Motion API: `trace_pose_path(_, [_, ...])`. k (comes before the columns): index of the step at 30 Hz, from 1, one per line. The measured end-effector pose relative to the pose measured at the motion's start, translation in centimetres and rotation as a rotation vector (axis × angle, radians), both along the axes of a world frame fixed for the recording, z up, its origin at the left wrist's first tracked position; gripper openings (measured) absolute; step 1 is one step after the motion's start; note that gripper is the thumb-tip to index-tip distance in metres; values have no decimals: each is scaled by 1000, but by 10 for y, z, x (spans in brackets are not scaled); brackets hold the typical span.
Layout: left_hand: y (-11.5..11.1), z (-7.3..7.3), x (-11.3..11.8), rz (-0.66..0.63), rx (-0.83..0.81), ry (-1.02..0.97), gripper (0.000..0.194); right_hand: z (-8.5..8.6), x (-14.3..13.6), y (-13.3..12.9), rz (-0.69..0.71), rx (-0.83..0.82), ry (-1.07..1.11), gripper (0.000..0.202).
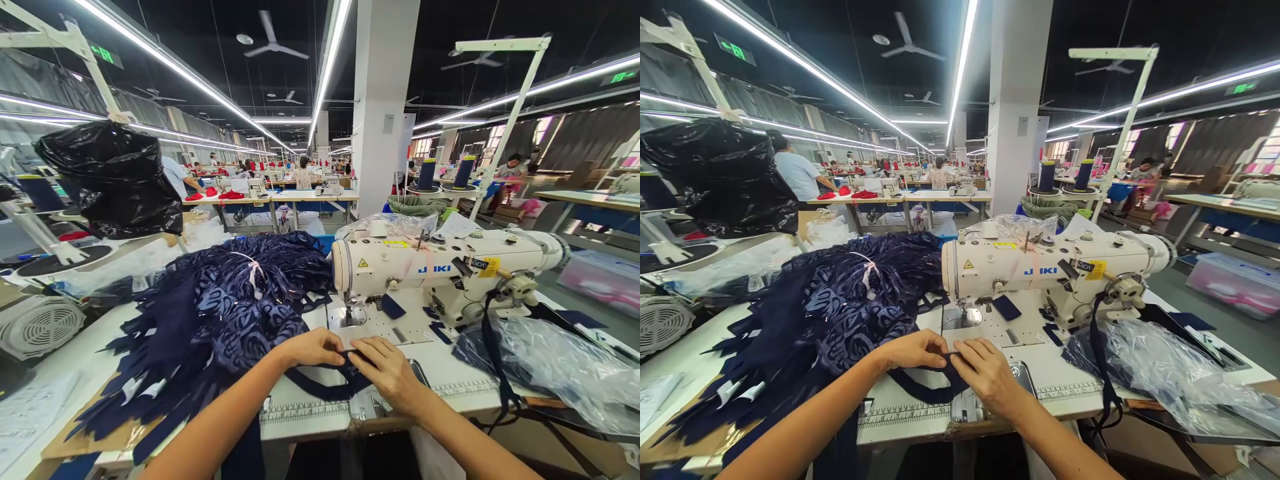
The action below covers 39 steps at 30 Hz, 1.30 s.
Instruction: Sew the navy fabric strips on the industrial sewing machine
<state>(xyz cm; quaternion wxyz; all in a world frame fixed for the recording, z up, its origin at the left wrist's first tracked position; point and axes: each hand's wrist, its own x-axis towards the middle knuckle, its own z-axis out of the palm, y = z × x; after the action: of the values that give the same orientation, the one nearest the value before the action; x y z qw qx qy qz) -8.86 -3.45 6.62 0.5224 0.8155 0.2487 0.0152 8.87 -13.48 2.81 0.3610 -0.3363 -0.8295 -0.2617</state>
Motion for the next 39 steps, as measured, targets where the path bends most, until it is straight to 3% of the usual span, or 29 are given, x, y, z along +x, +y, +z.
trace_pose_path(6, [-29, 1, -1, 119, 40, -40, 21, -7, -2, -6, -4, -46, 30, 32])
trace_pose_path(11, [-50, -1, -3, 132, -59, 44, 17, -13, 4, -21, -98, -79, 25, 38])
trace_pose_path(14, [-58, 0, -13, 188, -77, 100, 20, -21, 28, -32, -184, -133, 79, 32])
trace_pose_path(18, [-55, 1, -22, 379, -25, 91, 15, -29, 81, -31, -324, -264, 224, 26])
trace_pose_path(20, [-49, 3, -19, 470, 108, 63, 8, -29, 105, -23, -418, -338, 265, 25])
trace_pose_path(23, [-37, 8, -1, 525, 600, 123, 12, -22, 123, -2, -521, -425, 204, 25])
trace_pose_path(26, [-25, 4, 29, 380, 1133, 249, 17, -16, 122, 26, -559, -455, 120, 27])
trace_pose_path(29, [-11, -13, 62, 119, 1423, 266, 18, -15, 116, 53, -561, -456, 67, 29])
trace_pose_path(33, [11, -38, 86, -120, 1494, 241, 13, -24, 114, 77, -548, -467, -2, 21])
trace_pose_path(39, [18, -60, 66, -147, 1352, 165, 11, -40, 118, 91, -447, -351, -134, 9])
